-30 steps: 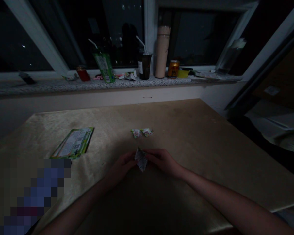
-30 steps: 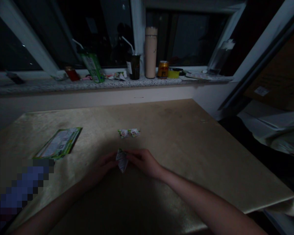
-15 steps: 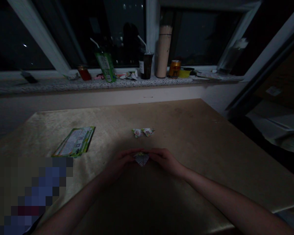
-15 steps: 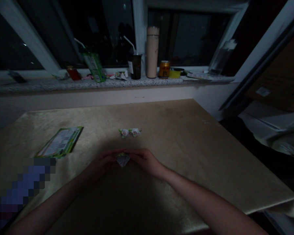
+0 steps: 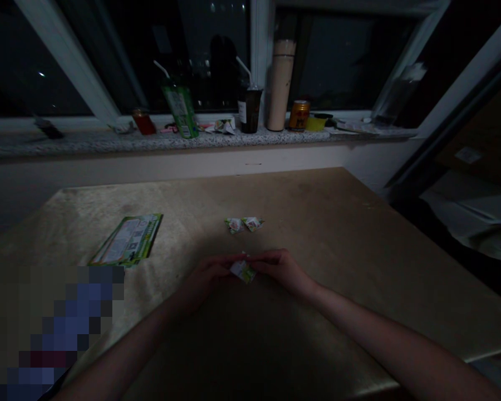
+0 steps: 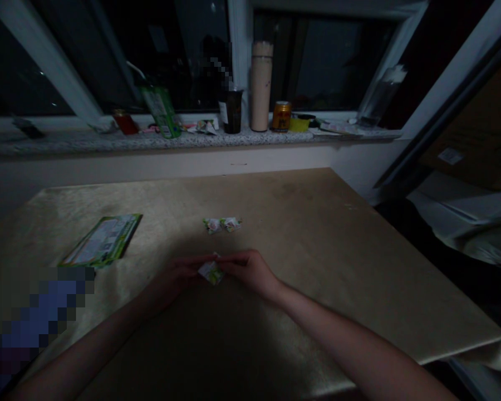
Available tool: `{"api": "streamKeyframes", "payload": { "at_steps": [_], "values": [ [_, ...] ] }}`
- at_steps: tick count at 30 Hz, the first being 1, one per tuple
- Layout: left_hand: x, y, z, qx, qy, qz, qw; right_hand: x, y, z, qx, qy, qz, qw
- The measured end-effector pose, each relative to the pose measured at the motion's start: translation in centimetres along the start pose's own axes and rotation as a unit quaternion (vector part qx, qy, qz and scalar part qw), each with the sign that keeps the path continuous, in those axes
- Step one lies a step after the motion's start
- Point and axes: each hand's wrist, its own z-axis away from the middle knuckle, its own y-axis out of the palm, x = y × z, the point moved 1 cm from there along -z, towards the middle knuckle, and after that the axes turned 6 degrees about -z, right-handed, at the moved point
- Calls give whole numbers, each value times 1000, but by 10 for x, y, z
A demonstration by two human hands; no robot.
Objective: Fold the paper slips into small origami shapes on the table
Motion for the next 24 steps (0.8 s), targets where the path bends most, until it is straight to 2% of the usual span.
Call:
{"api": "streamKeyframes", "payload": {
  "at_steps": [7,10,14,19,24],
  "values": [
    [-6,7,3,-52,-9,-146,988,-2,0,-1,0,24,-54,998],
    [-7,11,4,-72,-3,-148,986,-1,3,0,-27,16,-52,998],
    [-7,13,4,-104,3,-137,985,2,9,0,-53,11,0,999],
    [-7,15,5,-125,6,-127,984,3,16,2,-15,34,39,999],
    [-7,19,5,-140,27,-186,972,1,16,4,-10,62,74,995]
  ]
}}
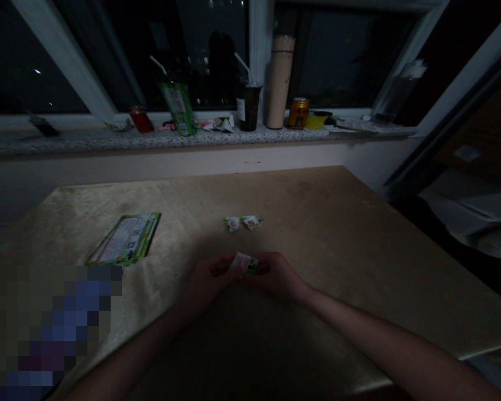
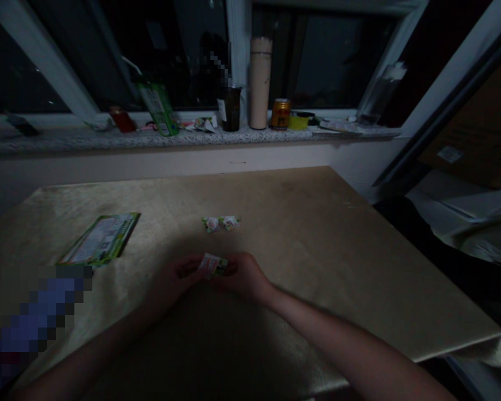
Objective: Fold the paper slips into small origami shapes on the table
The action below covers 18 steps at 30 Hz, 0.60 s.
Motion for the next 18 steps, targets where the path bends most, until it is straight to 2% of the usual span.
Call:
{"api": "streamKeyframes", "payload": {
  "at_steps": [4,6,18],
  "values": [
    [3,1,0,-59,14,-64,996,-1,-1,1,42,19,-9,999],
    [5,0,-1,-70,14,-71,995,0,-2,1,61,25,-18,998],
    [1,-2,0,-49,-12,-65,997,0,-9,3,141,14,-36,989]
  ]
}}
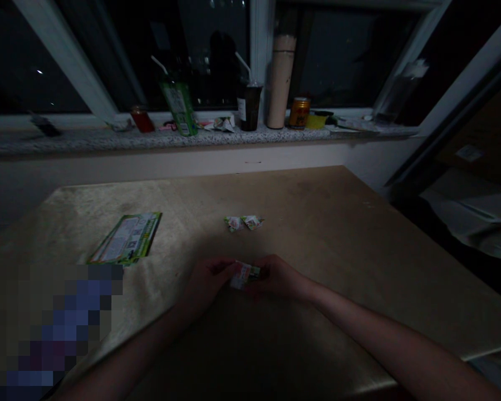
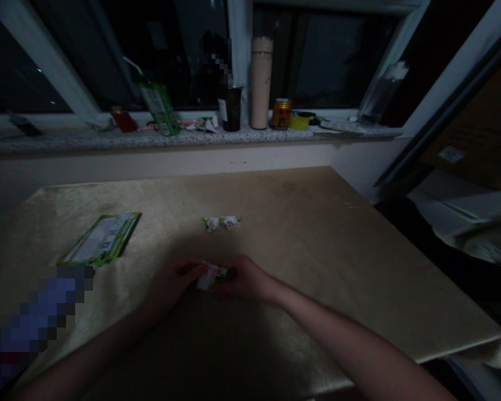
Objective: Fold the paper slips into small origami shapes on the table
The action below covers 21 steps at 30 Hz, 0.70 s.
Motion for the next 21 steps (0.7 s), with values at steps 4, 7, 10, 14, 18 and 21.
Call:
{"api": "streamKeyframes", "payload": {
  "at_steps": [4,7,10,14,18,21],
  "values": [
    [0,-1,-1,4,-6,1,1000,1,2,0,-9,5,3,1000],
    [0,-3,-1,15,-3,-15,1000,2,5,0,-40,-3,60,997],
    [-1,-2,0,37,2,-28,999,4,7,0,-89,-50,148,984],
    [0,-1,0,33,11,-39,999,2,7,-1,-83,-80,165,980],
    [-1,0,3,24,35,-63,997,2,6,-1,-43,-58,110,991],
    [-3,0,5,26,68,-104,992,4,9,1,-9,-51,71,996]
  ]
}}
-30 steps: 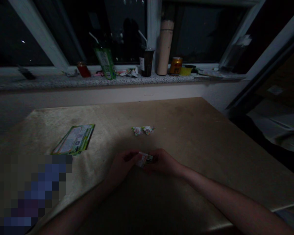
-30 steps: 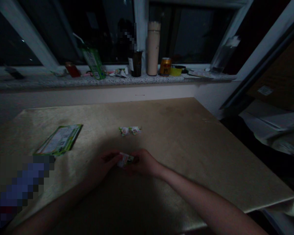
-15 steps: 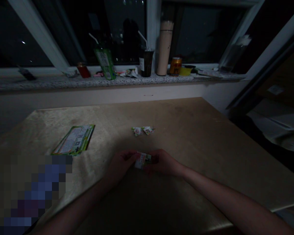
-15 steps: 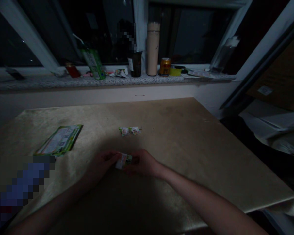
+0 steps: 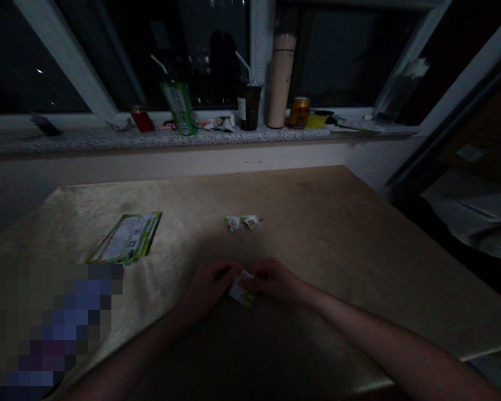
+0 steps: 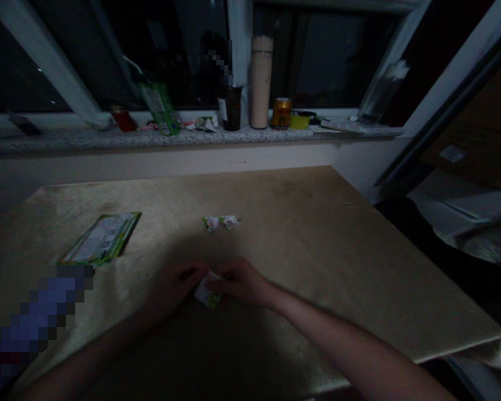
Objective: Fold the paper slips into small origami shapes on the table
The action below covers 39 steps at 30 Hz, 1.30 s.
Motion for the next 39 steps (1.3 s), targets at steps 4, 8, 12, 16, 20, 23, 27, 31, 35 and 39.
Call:
{"api": "streamKeyframes", "payload": {
  "at_steps": [4,8,12,16,20,23,27,31,35,39],
  "values": [
    [-3,0,2,0,50,-53,997,2,4,1,-17,-15,37,999],
    [-5,0,2,8,74,-80,994,-1,2,-2,-62,-41,55,996],
    [-4,-1,1,22,81,-81,993,-2,-3,-5,-52,-37,23,998],
    [-1,-4,0,49,104,-63,991,2,-5,-4,-55,-51,2,997],
    [-1,-6,1,90,51,-47,994,6,-5,-3,-53,-48,-22,997],
    [-5,-4,3,89,27,-31,995,7,-4,-4,-58,-50,-24,997],
    [-10,0,6,93,17,-13,995,7,-2,-3,-79,-55,11,995],
    [-11,1,6,79,10,12,997,9,-2,-1,-96,-76,85,989],
    [-6,-1,4,102,13,40,994,12,-6,0,-121,-111,132,978],
    [-1,-2,2,129,0,64,990,10,-9,-2,-138,-103,102,980]
  ]
}}
